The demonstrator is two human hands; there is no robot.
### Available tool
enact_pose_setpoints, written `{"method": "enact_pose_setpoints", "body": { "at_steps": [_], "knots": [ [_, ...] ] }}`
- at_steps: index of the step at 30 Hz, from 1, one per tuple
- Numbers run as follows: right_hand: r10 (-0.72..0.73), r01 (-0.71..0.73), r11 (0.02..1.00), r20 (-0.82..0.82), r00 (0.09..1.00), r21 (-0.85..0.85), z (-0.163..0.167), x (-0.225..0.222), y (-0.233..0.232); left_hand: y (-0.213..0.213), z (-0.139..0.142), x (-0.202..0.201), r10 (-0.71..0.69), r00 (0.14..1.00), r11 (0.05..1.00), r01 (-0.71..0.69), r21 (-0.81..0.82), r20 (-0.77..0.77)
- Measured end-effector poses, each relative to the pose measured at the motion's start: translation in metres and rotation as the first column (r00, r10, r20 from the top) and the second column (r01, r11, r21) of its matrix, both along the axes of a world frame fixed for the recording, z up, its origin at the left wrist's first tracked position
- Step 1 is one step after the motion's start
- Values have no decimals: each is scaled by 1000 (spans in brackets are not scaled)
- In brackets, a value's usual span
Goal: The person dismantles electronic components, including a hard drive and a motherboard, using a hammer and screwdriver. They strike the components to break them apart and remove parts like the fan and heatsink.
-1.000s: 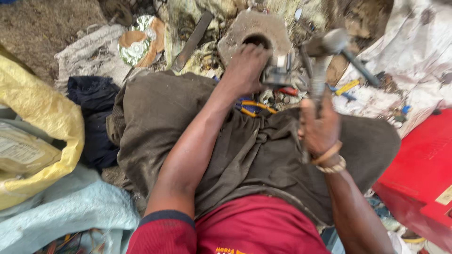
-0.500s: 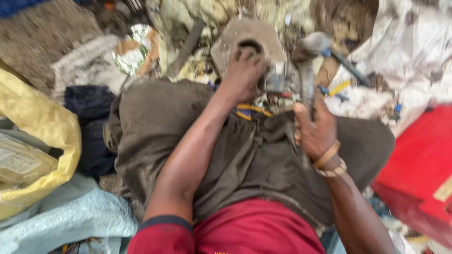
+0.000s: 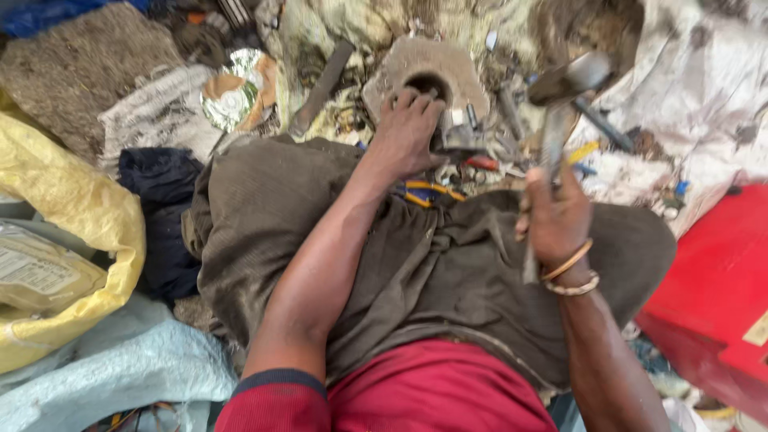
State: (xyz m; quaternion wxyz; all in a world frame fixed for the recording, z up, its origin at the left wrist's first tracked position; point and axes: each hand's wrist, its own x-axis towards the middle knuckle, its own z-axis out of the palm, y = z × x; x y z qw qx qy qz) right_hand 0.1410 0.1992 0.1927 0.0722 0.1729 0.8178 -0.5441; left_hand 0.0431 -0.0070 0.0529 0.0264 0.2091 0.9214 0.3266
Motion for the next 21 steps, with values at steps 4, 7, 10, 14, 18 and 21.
{"method": "enact_pose_setpoints", "body": {
  "at_steps": [4, 7, 10, 14, 18, 21],
  "knots": [
    [-44, 37, 998, -130, 991, -58, -1, 13, 14, 1, -1, -1, -8, 994, 999, 11, -31, 108],
    [3, -2, 1000, 74, 997, -4, -23, 18, 8, 2, -1, -3, -23, 991, 1000, 25, -14, 128],
    [78, -91, 995, 227, 971, 49, -48, 18, 2, -4, 1, -1, -35, 991, 999, 35, -1, 126],
    [-47, 49, 999, 138, 989, -14, -69, 16, 7, -14, 2, -2, -57, 994, 998, 58, -9, 92],
    [-155, 222, 921, 221, 963, -320, -100, -5, 46, -17, -8, -6, -100, 964, 994, 87, 64, 245],
    [-136, 236, 899, 276, 951, -369, -143, -13, 76, -18, -16, -12, -62, 937, 991, 16, 134, 344]
  ]
}}
